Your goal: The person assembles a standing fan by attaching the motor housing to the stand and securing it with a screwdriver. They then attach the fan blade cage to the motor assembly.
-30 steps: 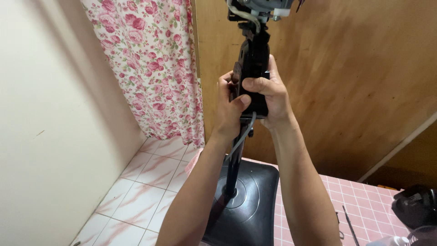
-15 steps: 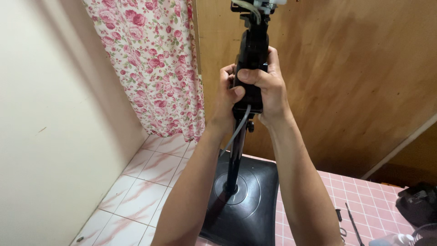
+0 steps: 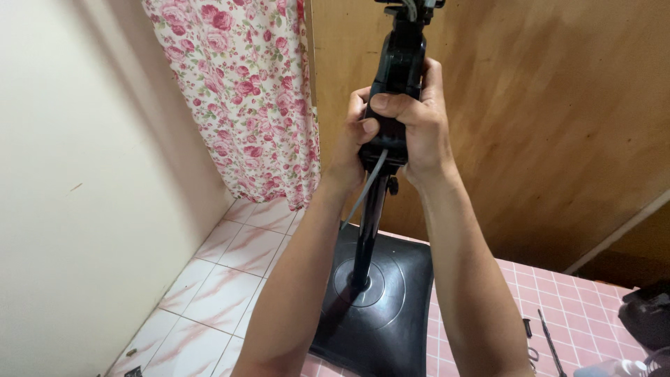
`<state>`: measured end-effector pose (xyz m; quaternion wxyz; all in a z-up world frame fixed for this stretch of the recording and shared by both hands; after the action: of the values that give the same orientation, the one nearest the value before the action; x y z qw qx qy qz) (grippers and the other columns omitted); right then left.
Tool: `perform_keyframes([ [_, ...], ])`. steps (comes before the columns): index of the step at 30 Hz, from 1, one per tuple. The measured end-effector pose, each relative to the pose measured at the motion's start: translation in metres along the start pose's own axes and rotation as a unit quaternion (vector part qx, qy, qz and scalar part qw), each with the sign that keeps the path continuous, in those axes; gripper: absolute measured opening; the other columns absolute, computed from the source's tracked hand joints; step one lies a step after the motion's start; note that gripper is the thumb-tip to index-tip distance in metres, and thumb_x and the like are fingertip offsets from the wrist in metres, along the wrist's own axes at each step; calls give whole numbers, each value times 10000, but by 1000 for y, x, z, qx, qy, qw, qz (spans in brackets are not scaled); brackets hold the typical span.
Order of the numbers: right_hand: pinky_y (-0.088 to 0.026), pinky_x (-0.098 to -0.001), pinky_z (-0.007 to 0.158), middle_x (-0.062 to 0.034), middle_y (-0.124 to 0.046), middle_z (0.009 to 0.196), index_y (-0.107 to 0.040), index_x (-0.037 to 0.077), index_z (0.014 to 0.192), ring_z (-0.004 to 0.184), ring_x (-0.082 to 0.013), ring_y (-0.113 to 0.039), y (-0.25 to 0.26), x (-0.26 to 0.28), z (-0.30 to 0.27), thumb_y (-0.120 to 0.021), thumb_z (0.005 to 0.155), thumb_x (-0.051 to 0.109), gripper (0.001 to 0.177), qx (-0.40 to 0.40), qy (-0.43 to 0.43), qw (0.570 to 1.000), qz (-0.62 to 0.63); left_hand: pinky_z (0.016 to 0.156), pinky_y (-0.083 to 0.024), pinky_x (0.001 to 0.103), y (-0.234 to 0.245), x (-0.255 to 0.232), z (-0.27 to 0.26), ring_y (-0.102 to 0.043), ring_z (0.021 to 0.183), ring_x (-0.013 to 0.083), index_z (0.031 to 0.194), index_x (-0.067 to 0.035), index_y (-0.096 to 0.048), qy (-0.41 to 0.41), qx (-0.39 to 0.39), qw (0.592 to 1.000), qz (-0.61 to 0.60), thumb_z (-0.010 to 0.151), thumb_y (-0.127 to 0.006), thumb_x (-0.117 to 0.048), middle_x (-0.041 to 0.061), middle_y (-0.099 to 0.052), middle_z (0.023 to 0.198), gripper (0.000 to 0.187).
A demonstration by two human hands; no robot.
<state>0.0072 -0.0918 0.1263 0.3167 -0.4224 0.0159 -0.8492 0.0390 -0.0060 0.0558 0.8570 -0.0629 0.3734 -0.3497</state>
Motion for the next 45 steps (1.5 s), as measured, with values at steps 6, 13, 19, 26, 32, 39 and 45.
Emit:
perform_keyframes([
  [6,-606,-382,760,-105,-601,990,-412,47,1289,849,-218,-682,16,-7,2,-708,829,71,548,-11,5,1000,-22,993,-523,354,1,4,-1,-585,1189,206,1441,-21,-375,-21,-27,999,19,895,-720,-521,133,-540,1298,818],
  [13,-607,-373,774,-101,-594,999,-435,60,1275,869,-206,-667,23,-10,4,-698,778,110,564,21,-20,1000,1,1021,-485,336,9,12,-1,-535,1150,179,1447,-12,-369,-52,-80,989,111,878,-738,-496,100,-510,1242,833],
  [19,-610,-370,778,-97,-590,986,-441,59,1272,855,-213,-665,24,-13,2,-683,788,95,543,-8,-13,1000,4,1031,-481,332,13,13,0,-528,1168,175,1444,-24,-369,-48,-67,990,115,891,-705,-491,99,-501,1255,798],
  [26,-577,-351,706,-134,-616,916,-375,60,1252,801,-236,-665,8,-7,-1,-666,826,30,518,-4,9,1000,28,1050,-497,357,2,5,-2,-555,1244,209,1428,-17,-386,-2,-10,1000,-6,875,-737,-489,132,-520,1318,807],
  [32,-595,-362,681,-95,-576,911,-409,68,1261,768,-214,-648,16,-7,1,-681,799,71,537,-15,4,999,-35,1034,-503,370,8,15,-1,-562,1219,212,1417,-33,-386,-7,-42,999,1,842,-747,-509,126,-527,1305,829],
  [39,-594,-364,785,-87,-581,998,-452,70,1229,877,-203,-651,26,-14,3,-679,771,108,513,13,-20,1000,-1,1070,-455,352,14,17,-3,-512,1199,198,1447,-12,-375,-56,-79,991,96,878,-722,-467,108,-496,1271,807],
  [45,-586,-371,826,-116,-601,1039,-453,71,1244,924,-217,-643,24,-14,5,-663,761,85,527,34,-34,998,34,1057,-455,340,5,5,-9,-516,1192,193,1455,-13,-370,-65,-93,979,171,897,-671,-457,113,-502,1273,774],
])
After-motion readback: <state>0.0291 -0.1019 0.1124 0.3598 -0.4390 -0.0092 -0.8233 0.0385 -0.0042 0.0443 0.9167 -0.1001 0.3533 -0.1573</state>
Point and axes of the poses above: each hand's wrist, its own z-axis towards the middle knuckle, its own y-axis out of the back of the hand, x = y × z, the point moved 7 cm from there along z, towards the middle knuckle
